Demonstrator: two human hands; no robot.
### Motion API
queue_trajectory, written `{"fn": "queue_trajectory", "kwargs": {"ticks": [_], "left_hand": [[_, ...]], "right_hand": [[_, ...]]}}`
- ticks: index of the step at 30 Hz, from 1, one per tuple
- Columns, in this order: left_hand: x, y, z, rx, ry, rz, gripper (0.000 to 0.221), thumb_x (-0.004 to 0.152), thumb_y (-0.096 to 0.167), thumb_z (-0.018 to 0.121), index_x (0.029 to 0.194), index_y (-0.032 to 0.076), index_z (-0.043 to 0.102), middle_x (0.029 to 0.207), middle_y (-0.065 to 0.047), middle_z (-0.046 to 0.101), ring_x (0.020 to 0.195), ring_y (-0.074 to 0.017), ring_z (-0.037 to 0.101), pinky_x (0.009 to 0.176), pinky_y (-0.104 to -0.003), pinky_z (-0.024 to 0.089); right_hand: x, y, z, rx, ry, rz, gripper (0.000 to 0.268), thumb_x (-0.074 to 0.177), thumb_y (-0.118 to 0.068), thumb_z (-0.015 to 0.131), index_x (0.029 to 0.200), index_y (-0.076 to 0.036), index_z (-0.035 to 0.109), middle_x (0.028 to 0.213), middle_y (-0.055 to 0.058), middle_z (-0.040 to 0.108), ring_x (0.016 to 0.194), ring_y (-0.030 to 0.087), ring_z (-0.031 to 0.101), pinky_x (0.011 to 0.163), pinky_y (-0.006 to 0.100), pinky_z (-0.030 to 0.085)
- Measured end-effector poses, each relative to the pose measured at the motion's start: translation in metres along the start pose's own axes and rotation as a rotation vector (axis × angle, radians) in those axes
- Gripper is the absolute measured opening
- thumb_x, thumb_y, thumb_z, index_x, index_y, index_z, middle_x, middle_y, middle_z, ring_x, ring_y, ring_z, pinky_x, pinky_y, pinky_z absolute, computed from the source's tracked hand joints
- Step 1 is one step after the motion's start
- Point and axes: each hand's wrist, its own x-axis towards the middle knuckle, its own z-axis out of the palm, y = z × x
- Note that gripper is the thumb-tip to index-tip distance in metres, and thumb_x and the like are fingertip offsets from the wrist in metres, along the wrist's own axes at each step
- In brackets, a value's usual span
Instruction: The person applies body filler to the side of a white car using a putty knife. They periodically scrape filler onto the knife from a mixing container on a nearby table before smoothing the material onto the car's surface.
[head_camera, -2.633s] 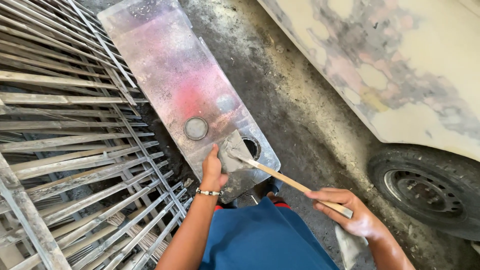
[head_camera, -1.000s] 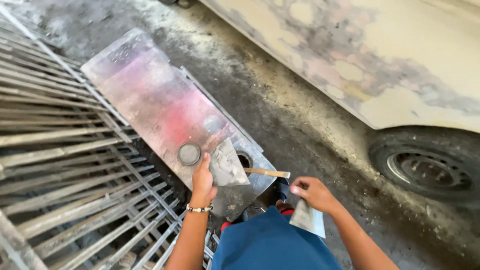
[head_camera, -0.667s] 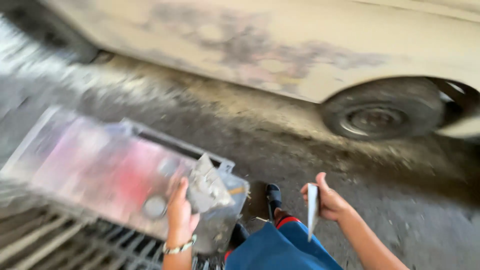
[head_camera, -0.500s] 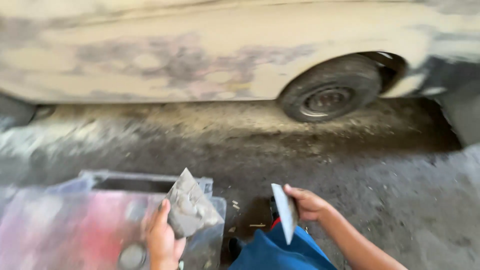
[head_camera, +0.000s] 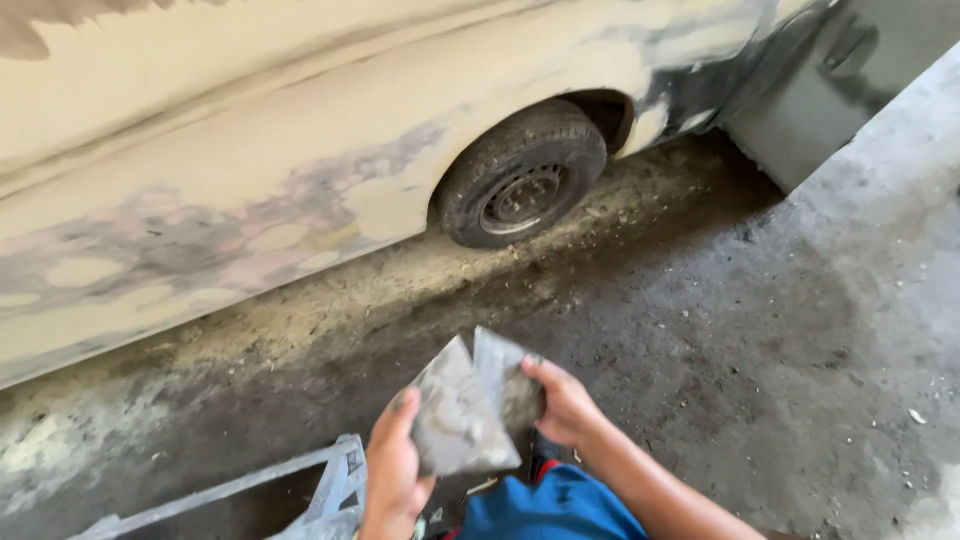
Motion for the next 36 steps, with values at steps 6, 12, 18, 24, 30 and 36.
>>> {"fn": "queue_trajectory", "kwargs": {"ticks": [6, 12, 18, 24, 30, 36], "left_hand": [[0.059, -0.055, 0.066, 0.136, -0.185, 0.104, 0.038, 0.1, 0.028, 0.062, 0.122, -0.003, 0.066, 0.108, -0.011, 0.074, 0.095, -0.0188, 0.07, 0.085, -0.035, 0.056], [0.109, -0.097, 0.118, 0.28, -0.206, 0.323, 0.036, 0.102, 0.025, 0.062, 0.122, -0.005, 0.067, 0.107, -0.005, 0.073, 0.097, -0.0092, 0.063, 0.087, -0.026, 0.05], [0.139, -0.12, 0.173, 0.384, -0.197, 0.374, 0.035, 0.102, 0.025, 0.062, 0.118, -0.005, 0.068, 0.101, -0.004, 0.073, 0.092, -0.009, 0.062, 0.082, -0.026, 0.051], [0.164, -0.131, 0.228, 0.556, -0.248, 0.417, 0.034, 0.103, 0.025, 0.06, 0.117, -0.005, 0.069, 0.101, -0.004, 0.073, 0.092, -0.0088, 0.062, 0.082, -0.025, 0.051], [0.206, -0.154, 0.297, 0.448, -0.364, 0.318, 0.033, 0.104, 0.025, 0.061, 0.117, -0.005, 0.068, 0.103, -0.005, 0.073, 0.094, -0.0109, 0.064, 0.084, -0.026, 0.052], [0.251, -0.187, 0.378, 0.288, -0.475, 0.206, 0.036, 0.104, 0.028, 0.06, 0.121, -0.003, 0.066, 0.11, -0.006, 0.071, 0.099, -0.0121, 0.063, 0.089, -0.028, 0.051]], "right_hand": [[-0.006, -0.081, 0.011, 0.157, 0.054, -0.074, 0.037, 0.099, -0.037, 0.059, 0.119, -0.007, 0.065, 0.114, 0.013, 0.073, 0.102, 0.028, 0.071, 0.097, 0.048, 0.056], [-0.032, -0.154, -0.006, 0.111, 0.005, -0.327, 0.04, 0.099, -0.032, 0.056, 0.125, -0.003, 0.063, 0.118, 0.013, 0.073, 0.107, 0.028, 0.07, 0.099, 0.048, 0.053], [-0.052, -0.19, -0.043, 0.119, 0.049, -0.526, 0.034, 0.103, -0.024, 0.052, 0.126, -0.001, 0.062, 0.119, 0.012, 0.072, 0.107, 0.026, 0.07, 0.095, 0.046, 0.054], [-0.059, -0.18, -0.073, 0.091, 0.126, -0.741, 0.034, 0.104, -0.015, 0.056, 0.132, 0.003, 0.062, 0.121, 0.011, 0.072, 0.108, 0.019, 0.069, 0.094, 0.036, 0.053], [-0.073, -0.182, -0.1, 0.003, 0.335, -0.756, 0.036, 0.1, -0.014, 0.059, 0.129, 0.005, 0.066, 0.114, 0.009, 0.075, 0.101, 0.016, 0.069, 0.089, 0.031, 0.055], [-0.074, -0.215, -0.161, -0.097, 0.604, -0.855, 0.031, 0.103, -0.017, 0.062, 0.123, 0.006, 0.069, 0.106, 0.006, 0.074, 0.094, 0.012, 0.065, 0.083, 0.029, 0.052]]}}
